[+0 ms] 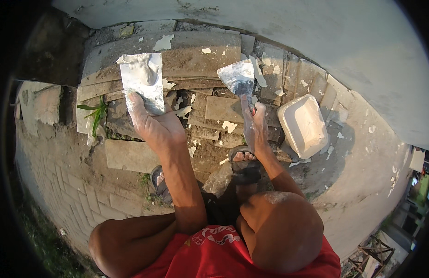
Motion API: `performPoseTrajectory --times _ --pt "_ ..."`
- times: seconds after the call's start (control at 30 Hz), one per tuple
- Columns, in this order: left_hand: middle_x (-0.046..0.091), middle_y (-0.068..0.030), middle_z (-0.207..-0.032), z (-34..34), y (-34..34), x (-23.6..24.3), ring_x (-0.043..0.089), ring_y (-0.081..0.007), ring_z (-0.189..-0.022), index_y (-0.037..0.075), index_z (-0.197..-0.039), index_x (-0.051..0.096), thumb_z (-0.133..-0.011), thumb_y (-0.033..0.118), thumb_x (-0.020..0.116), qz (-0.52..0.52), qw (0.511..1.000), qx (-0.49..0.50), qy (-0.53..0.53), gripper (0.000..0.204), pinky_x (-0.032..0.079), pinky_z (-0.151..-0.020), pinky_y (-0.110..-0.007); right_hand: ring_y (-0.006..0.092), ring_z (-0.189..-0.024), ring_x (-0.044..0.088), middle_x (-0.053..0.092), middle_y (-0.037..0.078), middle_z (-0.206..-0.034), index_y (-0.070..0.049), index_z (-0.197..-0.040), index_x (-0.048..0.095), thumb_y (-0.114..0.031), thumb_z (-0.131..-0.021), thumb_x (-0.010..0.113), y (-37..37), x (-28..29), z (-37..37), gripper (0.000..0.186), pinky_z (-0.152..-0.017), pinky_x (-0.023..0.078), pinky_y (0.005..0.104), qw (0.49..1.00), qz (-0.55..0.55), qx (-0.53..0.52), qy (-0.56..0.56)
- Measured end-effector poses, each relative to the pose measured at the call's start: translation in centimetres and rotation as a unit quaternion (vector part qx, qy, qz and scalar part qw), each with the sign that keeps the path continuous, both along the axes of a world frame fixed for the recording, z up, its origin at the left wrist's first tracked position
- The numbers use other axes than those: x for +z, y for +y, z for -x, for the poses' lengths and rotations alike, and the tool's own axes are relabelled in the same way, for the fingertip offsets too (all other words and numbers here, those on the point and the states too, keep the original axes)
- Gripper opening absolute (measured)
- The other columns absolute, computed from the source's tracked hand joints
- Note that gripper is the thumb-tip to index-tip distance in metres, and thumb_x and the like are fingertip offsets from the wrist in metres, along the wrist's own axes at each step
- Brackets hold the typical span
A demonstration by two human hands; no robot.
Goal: The person scoops plaster from a container with a putty knife and applies it onto a wall, spreading and smoothing it with putty knives.
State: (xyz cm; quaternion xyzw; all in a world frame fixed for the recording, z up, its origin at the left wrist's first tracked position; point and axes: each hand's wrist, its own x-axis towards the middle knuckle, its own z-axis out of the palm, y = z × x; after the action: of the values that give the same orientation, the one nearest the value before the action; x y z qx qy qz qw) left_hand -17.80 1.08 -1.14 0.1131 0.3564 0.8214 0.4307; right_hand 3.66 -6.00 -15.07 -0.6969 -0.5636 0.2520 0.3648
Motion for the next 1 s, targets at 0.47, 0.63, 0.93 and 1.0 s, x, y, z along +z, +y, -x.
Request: performPoseTrajectory --times 0.47,0.63,0.93,1.0 --pt "0.060 -0.0085 -0.121 -0.4 -0.1 0.1 0.058 -0.0179 -0.107 0.000 -0.128 0.051 -0.099 0.023 0.055 0.020 1.000 0.001 0.000 0.037 0.049 -0.085 -0.035 0.0402 -0.083 0.053 0.045 0.023 -0.098 -0.023 -0.148 0.037 0.010 -0.085 0.051 -1.0 0.5 -2.5 0.073 -0.068 0.047 0.0447 0.992 0.064 0.105 -0.037" --pt "0.060 -0.0088 -0.120 -0.1 -0.3 0.2 0.058 -0.0181 -0.106 0.001 -0.128 0.051 -0.100 0.023 0.055 0.012 1.000 0.008 0.007 0.036 0.050 -0.086 -0.036 0.0394 -0.082 0.053 0.047 0.021 -0.099 -0.026 -0.144 0.045 0.008 -0.083 0.053 -1.4 2.4 -1.6 0.070 -0.069 0.046 0.0446 0.961 -0.016 0.224 -0.160" --pt "0.060 -0.0099 -0.123 0.7 -0.9 1.6 0.058 -0.0175 -0.110 -0.002 -0.127 0.050 -0.099 0.020 0.056 -0.017 0.999 0.029 0.007 0.036 0.047 -0.093 -0.032 0.0240 -0.076 0.056 0.055 0.012 -0.099 -0.005 -0.144 0.045 -0.003 -0.087 0.055 -4.3 5.4 -0.8 0.057 -0.062 0.048 0.0378 0.964 -0.028 0.262 0.035" --pt "0.059 -0.0103 -0.124 0.7 -0.8 1.9 0.058 -0.0173 -0.110 -0.003 -0.127 0.050 -0.099 0.020 0.055 -0.034 0.999 0.022 0.012 0.036 0.047 -0.094 -0.032 0.0161 -0.063 0.053 0.059 0.012 -0.092 -0.001 -0.145 0.040 -0.008 -0.090 0.053 -4.1 6.5 -1.0 0.057 -0.055 0.044 0.0285 0.914 0.057 0.128 0.381"
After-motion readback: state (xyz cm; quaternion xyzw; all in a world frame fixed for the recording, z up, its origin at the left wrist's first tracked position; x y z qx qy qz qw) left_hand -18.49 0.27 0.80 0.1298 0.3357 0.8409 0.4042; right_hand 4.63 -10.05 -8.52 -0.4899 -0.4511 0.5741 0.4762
